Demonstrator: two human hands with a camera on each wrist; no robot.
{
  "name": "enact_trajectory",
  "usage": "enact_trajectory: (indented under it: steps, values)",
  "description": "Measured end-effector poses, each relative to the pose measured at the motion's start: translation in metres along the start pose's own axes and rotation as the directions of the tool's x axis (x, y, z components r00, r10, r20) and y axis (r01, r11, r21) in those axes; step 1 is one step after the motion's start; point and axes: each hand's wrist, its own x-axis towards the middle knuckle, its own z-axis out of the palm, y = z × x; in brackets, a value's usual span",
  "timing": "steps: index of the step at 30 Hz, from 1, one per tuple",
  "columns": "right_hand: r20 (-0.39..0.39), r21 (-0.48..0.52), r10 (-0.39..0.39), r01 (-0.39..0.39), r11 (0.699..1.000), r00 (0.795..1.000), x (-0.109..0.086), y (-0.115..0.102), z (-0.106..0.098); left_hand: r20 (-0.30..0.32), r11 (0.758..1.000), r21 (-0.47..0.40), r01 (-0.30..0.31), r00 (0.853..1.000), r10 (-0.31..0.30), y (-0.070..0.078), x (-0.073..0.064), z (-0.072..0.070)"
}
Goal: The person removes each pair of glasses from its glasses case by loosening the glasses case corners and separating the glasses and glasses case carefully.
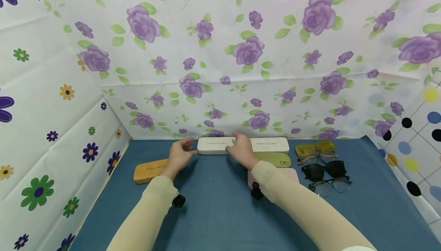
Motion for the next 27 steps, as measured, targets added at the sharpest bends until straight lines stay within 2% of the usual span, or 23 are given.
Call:
enact_trajectory:
  steps: [3,5,7,10,14,17,19,21,27]
  values:
    - [0.006,0.067,-0.028,0.027,0.997,1.0,-0.006,-0.009,0.007,-0.029,1.0,0.01,-0.022,0.999,0.022,0.002,-0.009,-0.015]
    - [0.02,0.119,-0.042,0.039,0.992,0.999,-0.01,-0.015,0.015,-0.07,0.999,0.03,-0.029,0.997,0.031,0.002,-0.013,-0.025]
    - [0.053,0.189,-0.05,0.039,0.981,0.997,-0.014,-0.019,0.025,-0.114,0.999,0.043,-0.021,0.993,0.026,0.0,-0.017,-0.037]
    - [0.124,0.286,-0.055,0.018,0.958,0.991,-0.021,-0.026,0.038,-0.205,0.998,0.06,0.027,0.979,-0.015,-0.006,-0.022,-0.055]
    - [0.22,0.355,-0.047,-0.035,0.934,0.974,-0.03,-0.031,0.055,-0.322,0.993,0.054,0.109,0.943,-0.086,-0.021,-0.027,-0.075]
    - [0.282,0.388,-0.038,-0.077,0.918,0.959,-0.037,-0.034,0.069,-0.381,0.985,0.039,0.169,0.913,-0.142,-0.033,-0.034,-0.089]
    - [0.323,0.397,-0.034,-0.102,0.912,0.946,-0.041,-0.037,0.078,-0.4,0.977,0.023,0.214,0.897,-0.187,-0.042,-0.039,-0.099]
    - [0.364,0.373,-0.027,-0.12,0.92,0.931,-0.045,-0.039,0.088,-0.409,0.963,0.009,0.27,0.879,-0.243,-0.05,-0.045,-0.107]
    - [0.486,0.311,-0.023,-0.149,0.939,0.873,-0.054,-0.048,0.111,-0.377,0.888,0.006,0.459,0.824,-0.423,-0.069,-0.059,-0.122]
